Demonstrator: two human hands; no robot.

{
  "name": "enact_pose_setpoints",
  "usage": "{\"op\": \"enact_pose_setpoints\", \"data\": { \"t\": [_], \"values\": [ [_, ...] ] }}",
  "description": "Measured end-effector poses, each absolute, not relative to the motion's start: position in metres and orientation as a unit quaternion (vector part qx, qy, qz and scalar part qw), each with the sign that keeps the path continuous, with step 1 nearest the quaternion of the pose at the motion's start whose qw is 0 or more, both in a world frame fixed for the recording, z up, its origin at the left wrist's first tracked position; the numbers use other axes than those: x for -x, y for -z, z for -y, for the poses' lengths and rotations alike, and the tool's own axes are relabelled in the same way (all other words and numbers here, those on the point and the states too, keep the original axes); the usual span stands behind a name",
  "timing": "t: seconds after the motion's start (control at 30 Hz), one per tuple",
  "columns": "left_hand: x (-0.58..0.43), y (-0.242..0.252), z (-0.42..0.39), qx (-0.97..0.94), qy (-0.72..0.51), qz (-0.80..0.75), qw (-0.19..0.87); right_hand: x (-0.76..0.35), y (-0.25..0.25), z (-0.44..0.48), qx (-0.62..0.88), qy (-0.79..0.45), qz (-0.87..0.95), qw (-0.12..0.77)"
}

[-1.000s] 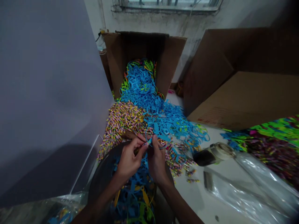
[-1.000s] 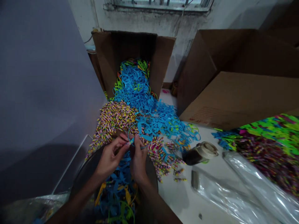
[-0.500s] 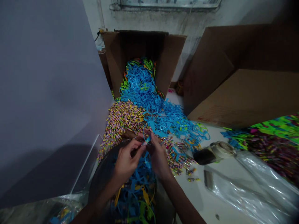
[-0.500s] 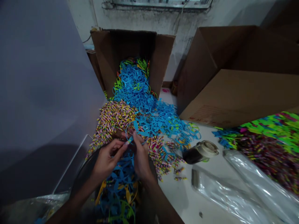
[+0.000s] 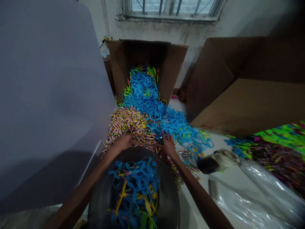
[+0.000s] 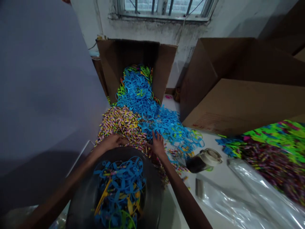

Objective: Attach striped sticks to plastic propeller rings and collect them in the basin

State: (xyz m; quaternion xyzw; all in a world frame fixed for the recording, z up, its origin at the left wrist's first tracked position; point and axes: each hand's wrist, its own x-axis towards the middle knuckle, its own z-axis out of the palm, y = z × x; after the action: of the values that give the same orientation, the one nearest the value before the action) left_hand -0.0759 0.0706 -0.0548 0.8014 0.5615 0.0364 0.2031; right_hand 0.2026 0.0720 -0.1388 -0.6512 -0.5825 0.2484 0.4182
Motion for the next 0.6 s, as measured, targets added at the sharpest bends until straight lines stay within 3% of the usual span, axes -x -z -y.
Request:
{"op": "enact_pose_setpoints", "data": {
  "t": [0.13,0.27,0.43,0.6],
  "values": [
    [0.044,0.074,-0.1,-0.822,0.019,-0.526,0.217,-0.199,0.144,-0.083,0.652,-0.241,0.589,0.412],
    [0.021,0.087,-0.109,-0.821,0.007,-0.522,0.231,-0.207,0.135,-0.089,0.648,-0.248,0.552,0.463],
    [0.019,0.089,-0.109,-0.804,-0.082,-0.522,0.271,-0.214,0.11,-0.079,0.619,-0.3,0.453,0.567],
    [0.031,0.067,-0.083,-0.745,-0.233,-0.5,0.374,-0.197,0.078,-0.045,0.535,-0.461,0.371,0.603]
  ]
}}
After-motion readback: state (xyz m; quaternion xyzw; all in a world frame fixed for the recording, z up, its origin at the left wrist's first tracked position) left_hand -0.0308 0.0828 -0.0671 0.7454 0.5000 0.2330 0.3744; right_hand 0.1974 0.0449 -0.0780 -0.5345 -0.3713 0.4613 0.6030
